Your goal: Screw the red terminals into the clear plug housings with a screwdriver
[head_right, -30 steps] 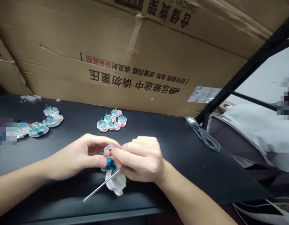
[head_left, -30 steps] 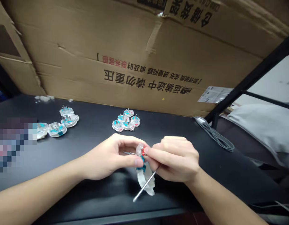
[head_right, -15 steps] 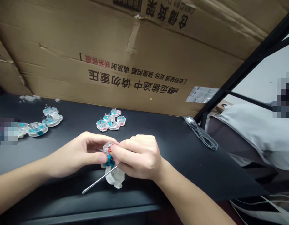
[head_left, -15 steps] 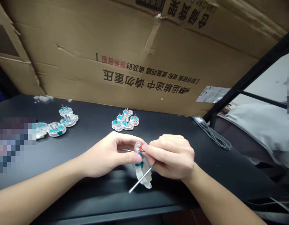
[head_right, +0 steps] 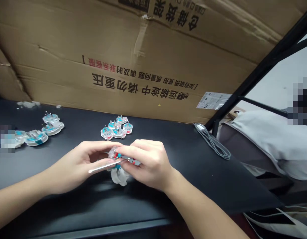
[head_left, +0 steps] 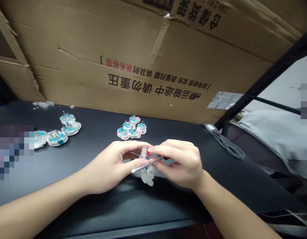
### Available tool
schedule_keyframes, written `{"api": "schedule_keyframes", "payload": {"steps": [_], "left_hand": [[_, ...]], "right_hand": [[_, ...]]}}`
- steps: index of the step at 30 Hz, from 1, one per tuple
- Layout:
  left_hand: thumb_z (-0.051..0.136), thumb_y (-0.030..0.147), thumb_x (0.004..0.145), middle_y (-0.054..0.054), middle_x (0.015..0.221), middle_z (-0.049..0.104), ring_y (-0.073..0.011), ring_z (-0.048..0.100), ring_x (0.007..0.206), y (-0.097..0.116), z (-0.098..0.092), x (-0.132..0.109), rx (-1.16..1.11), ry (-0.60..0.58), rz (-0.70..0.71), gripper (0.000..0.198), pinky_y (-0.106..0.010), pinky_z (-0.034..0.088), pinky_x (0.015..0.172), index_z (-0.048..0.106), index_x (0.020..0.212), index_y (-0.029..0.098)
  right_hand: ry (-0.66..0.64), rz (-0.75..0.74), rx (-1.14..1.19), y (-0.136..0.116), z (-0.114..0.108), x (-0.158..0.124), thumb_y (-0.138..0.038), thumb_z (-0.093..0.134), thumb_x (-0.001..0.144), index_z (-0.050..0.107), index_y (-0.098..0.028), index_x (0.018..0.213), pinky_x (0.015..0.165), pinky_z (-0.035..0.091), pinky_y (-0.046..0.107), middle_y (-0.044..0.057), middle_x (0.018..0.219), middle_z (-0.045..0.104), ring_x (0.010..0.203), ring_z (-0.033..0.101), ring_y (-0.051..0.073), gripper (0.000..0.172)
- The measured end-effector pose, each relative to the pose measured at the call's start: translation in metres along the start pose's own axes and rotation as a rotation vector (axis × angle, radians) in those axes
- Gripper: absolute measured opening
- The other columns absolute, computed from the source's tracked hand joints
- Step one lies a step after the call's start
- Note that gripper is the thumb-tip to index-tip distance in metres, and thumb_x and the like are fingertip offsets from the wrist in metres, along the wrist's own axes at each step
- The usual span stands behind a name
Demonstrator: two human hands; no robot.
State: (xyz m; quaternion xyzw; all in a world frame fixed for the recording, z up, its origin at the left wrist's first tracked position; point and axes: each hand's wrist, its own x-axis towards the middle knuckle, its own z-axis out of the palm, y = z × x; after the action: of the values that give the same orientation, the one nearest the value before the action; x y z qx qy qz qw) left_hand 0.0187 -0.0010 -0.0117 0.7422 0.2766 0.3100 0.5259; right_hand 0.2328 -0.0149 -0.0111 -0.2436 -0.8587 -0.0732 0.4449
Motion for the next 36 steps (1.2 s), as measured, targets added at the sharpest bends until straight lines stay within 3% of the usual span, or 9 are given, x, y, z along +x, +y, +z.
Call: {"api": "schedule_keyframes", "payload": {"steps": [2,5,11,22,27,32,36], "left_hand": [[0.06,0.036,0.096,-0.001,0.118,0.074,-0.019,0.069,0.105,-0.002,-0.001,-0.001,-0.037,-0.003,0.016,0.034,-0.029,0.056,0.094,0.066,0.129,0.028],[0.059,0.038,0.097,-0.001,0.118,0.073,-0.0195,0.067,0.113,-0.004,-0.003,-0.001,-0.058,0.063,0.008,0.033,-0.029,0.054,0.098,0.066,0.127,0.026],[0.06,0.044,0.096,-0.003,0.127,0.07,-0.022,0.067,0.115,-0.006,-0.004,0.0,-0.19,0.15,-0.029,0.034,-0.03,0.052,0.102,0.067,0.122,0.024],[0.06,0.043,0.096,-0.002,0.127,0.071,-0.0225,0.067,0.116,-0.005,-0.003,0.0,-0.228,0.143,-0.015,0.032,-0.029,0.053,0.1,0.068,0.121,0.024],[0.059,0.045,0.096,-0.002,0.123,0.072,-0.0213,0.067,0.115,-0.004,-0.005,0.0,-0.058,0.205,0.021,0.035,-0.026,0.052,0.098,0.066,0.122,0.023],[0.06,0.039,0.095,-0.003,0.111,0.073,-0.0171,0.069,0.095,-0.004,-0.007,-0.001,0.284,0.342,0.152,0.034,-0.025,0.052,0.091,0.063,0.123,0.02],[0.061,0.034,0.095,-0.005,0.111,0.072,-0.0171,0.068,0.097,-0.004,-0.008,-0.001,0.44,0.408,0.221,0.028,-0.026,0.05,0.094,0.064,0.116,0.017]], "right_hand": [[-0.003,0.085,0.054,0.002,-0.003,0.001,-0.021,0.071,0.085,0.067,-0.017,0.102,0.057,0.049,0.024,0.003,0.076,0.07,0.062,0.06,0.012,0.018],[0.017,0.151,0.076,0.005,-0.008,0.002,-0.017,0.061,0.09,0.066,-0.017,0.094,0.059,0.049,0.025,0.003,0.075,0.067,0.065,0.06,0.012,0.006],[0.083,0.113,-0.077,0.008,-0.016,0.003,-0.008,0.064,0.085,0.069,-0.016,0.08,0.059,0.049,0.025,0.004,0.07,0.069,0.062,0.06,0.013,0.01],[0.068,0.105,-0.097,0.007,-0.013,0.003,-0.008,0.066,0.083,0.071,-0.014,0.076,0.059,0.05,0.026,0.005,0.069,0.071,0.06,0.061,0.013,0.011],[0.037,0.15,-0.091,0.008,-0.012,0.004,-0.009,0.066,0.085,0.073,-0.015,0.078,0.06,0.051,0.024,0.004,0.072,0.071,0.062,0.063,0.012,0.011],[0.012,0.209,-0.072,0.008,-0.011,0.001,-0.011,0.068,0.085,0.073,-0.017,0.086,0.057,0.05,0.022,0.002,0.078,0.07,0.063,0.062,0.009,0.008],[-0.021,0.285,0.007,0.009,-0.015,0.002,-0.011,0.072,0.079,0.066,-0.018,0.088,0.055,0.049,0.023,0.003,0.087,0.065,0.065,0.059,0.01,0.013]]}}
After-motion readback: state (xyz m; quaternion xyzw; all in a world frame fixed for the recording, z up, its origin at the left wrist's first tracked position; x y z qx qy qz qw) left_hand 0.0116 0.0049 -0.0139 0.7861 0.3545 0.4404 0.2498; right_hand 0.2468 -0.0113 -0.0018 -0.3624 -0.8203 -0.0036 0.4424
